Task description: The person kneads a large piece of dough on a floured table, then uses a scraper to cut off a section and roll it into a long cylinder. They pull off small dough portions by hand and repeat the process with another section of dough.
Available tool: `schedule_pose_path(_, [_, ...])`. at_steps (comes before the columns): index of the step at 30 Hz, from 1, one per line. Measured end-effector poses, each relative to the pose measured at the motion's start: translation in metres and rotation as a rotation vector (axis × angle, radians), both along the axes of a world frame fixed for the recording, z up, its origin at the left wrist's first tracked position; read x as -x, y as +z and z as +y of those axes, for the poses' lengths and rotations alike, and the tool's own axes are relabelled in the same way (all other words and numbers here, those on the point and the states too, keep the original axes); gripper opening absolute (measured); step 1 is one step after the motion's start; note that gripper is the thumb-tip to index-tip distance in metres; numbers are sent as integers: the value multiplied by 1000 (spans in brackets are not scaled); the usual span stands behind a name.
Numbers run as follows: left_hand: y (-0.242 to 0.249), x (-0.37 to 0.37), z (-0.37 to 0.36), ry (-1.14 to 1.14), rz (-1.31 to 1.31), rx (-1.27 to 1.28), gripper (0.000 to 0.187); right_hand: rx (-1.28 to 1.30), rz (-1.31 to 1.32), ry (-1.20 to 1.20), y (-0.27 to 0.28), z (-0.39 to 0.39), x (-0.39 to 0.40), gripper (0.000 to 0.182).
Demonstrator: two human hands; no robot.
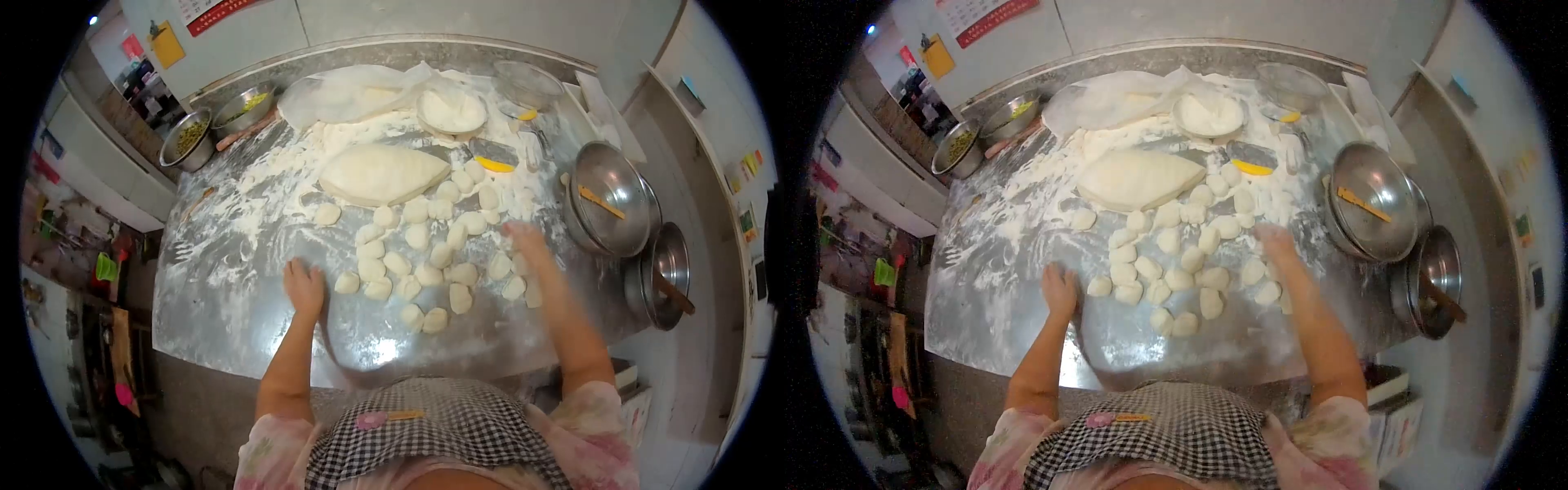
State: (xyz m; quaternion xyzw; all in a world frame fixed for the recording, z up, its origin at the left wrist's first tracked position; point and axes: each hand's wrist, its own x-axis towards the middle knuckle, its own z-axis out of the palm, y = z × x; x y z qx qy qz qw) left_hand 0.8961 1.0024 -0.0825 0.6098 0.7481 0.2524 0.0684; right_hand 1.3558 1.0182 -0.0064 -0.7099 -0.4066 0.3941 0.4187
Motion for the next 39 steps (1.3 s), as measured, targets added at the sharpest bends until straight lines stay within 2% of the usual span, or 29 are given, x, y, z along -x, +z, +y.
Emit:
schedule_pose_path(1, [-11,5,-10,15,130,8,60,-97,-200,11,3,17,-16,24])
schedule_pose_path(2, [-18,7,-13,30,260,16,61,-106,-210,23,-6,39,-37,26])
schedule_pose_path(3, [-16,5,-9,35,244,24,60,-114,-220,34,-17,63,-52,28])
schedule_pose_path(6, [-5,-2,-13,52,206,63,60,-185,-576,280,16,129,-46,31])
schedule_pose_path(8, [-3,-1,-10,53,212,71,60,-352,-581,316,16,178,-31,31])
schedule_pose_path(13, [1,-2,-6,58,201,79,59,-250,-898,363,33,295,15,39])
schedule_pose_path(16, [3,-3,-3,72,195,103,60,-77,-1051,491,28,339,36,36])
schedule_pose_path(19, [4,-4,-4,76,189,127,61,64,-1123,716,-10,385,41,40])
schedule_pose_path(21, [6,-4,-2,83,184,140,61,62,-1171,669,-97,455,2,38])
schedule_pose_path(23, [7,-3,-2,93,186,131,61,-53,-1237,605,-70,427,27,35])
schedule_pose_path(24, [7,-4,-1,88,185,126,61,-233,-1220,627,-91,439,6,30])
schedule_pose_path(26, [5,-3,-1,99,191,100,61,-11,-589,584,-84,444,-1,33])
schedule_pose_path(27, [1,-1,-2,93,199,82,61,69,-124,434,-61,429,0,35])
schedule_pose_path(29, [0,-2,-4,82,205,80,62,105,370,334,-43,391,-16,38])
schedule_pose_path(31, [-1,-1,-4,74,209,72,62,7,444,495,-34,359,-33,39])
schedule_pose_path(34, [-4,-1,-6,72,221,63,61,-63,458,184,-11,241,-50,33])
schedule_pose_path(36, [-5,-1,-6,69,230,56,60,85,215,138,-15,182,-91,30])
schedule_pose_path(38, [-6,-1,-7,66,235,54,59,172,214,215,9,102,-98,31])
schedule_pose_path(39, [-6,0,-6,64,244,45,58,233,69,242,15,71,-102,31])
